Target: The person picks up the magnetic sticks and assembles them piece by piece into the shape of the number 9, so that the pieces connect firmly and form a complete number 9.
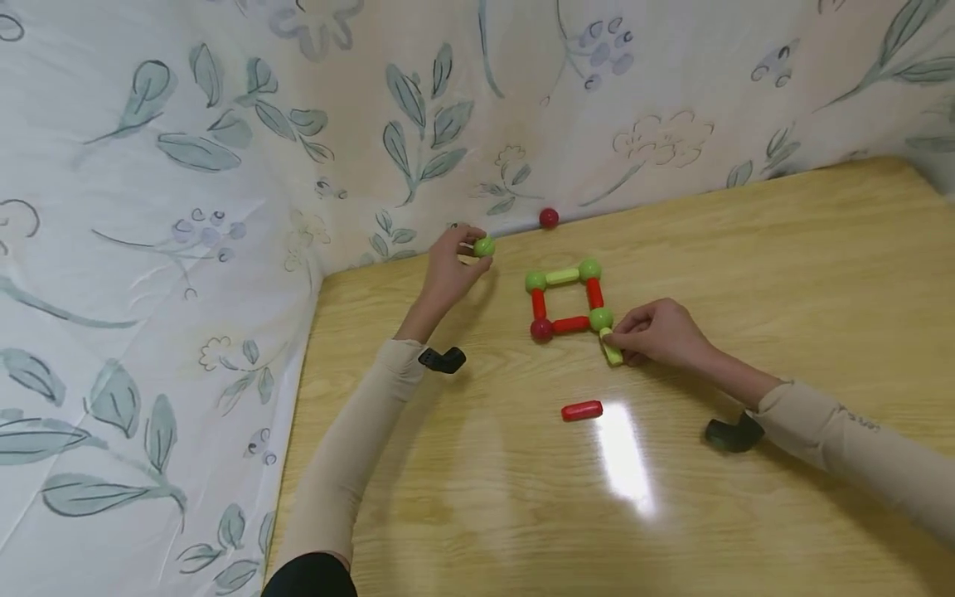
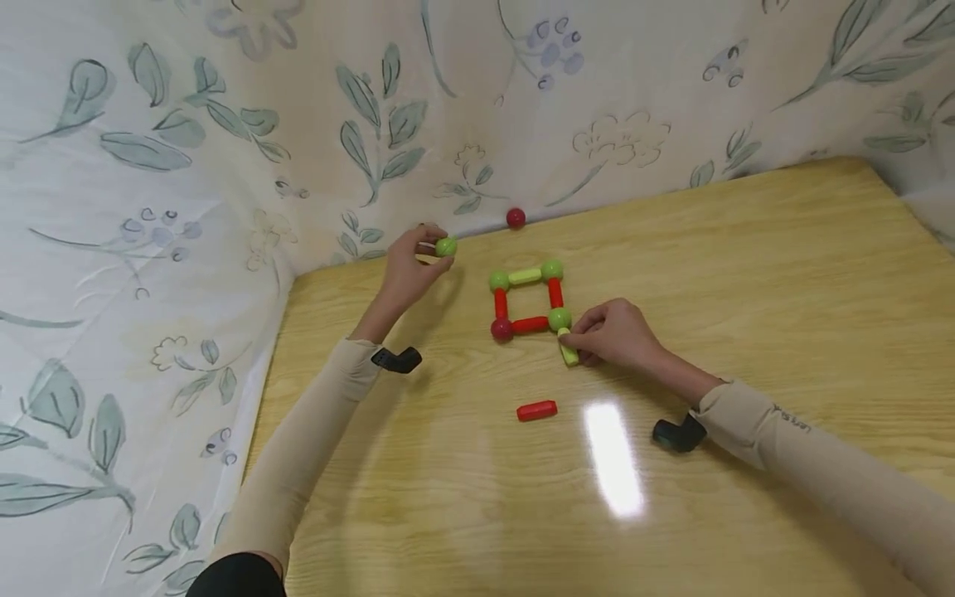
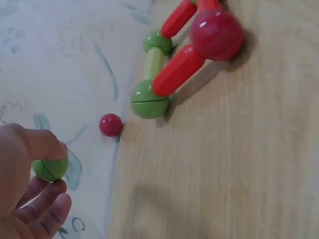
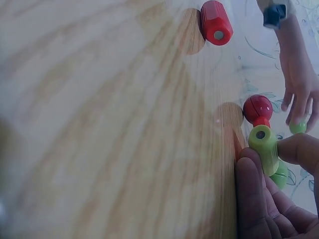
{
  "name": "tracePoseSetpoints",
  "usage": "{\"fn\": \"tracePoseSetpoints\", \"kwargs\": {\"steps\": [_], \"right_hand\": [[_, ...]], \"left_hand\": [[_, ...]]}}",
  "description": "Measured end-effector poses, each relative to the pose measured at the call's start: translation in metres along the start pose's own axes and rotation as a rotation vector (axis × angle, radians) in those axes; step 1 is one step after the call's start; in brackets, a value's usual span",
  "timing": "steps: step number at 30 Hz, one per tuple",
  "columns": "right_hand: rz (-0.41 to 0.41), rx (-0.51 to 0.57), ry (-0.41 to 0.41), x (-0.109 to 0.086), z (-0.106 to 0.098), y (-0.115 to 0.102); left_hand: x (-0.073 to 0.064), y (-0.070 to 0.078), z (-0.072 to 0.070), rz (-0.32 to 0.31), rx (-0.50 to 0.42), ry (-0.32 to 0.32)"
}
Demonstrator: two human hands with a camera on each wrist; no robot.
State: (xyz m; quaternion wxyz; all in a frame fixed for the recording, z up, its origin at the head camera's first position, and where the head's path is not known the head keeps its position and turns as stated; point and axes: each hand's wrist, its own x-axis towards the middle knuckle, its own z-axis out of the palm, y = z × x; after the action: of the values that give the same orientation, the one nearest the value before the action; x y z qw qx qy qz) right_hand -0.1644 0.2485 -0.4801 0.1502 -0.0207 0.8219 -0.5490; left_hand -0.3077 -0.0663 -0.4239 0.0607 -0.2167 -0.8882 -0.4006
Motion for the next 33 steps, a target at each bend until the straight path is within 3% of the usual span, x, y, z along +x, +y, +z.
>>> {"fn": "tracePoseSetpoints", "kwargs": {"steps": [5, 15, 19, 26, 30, 33], "right_hand": [[0.017, 0.010, -0.001, -0.002, 0.002, 0.002], [0.021, 0.018, 0.011, -0.004, -0.001, 0.000], [0.024, 0.016, 0.010, -0.005, -0.002, -0.003], [0.036, 0.030, 0.009, -0.005, 0.001, -0.010], [0.044, 0.026, 0.007, -0.003, 0.003, -0.011], [0.046, 0.022, 0.010, -0.003, 0.002, -0.011]], "left_hand": [[-0.026, 0.008, -0.004, 0.021, -0.021, -0.041], [-0.067, 0.030, 0.011, 0.105, -0.132, -0.108], [-0.082, 0.038, 0.023, 0.136, -0.151, -0.163], [-0.107, 0.054, 0.051, 0.181, -0.167, -0.315], [-0.113, 0.057, 0.068, 0.189, -0.193, -0.379], [-0.114, 0.061, 0.076, 0.160, -0.223, -0.401]]}}
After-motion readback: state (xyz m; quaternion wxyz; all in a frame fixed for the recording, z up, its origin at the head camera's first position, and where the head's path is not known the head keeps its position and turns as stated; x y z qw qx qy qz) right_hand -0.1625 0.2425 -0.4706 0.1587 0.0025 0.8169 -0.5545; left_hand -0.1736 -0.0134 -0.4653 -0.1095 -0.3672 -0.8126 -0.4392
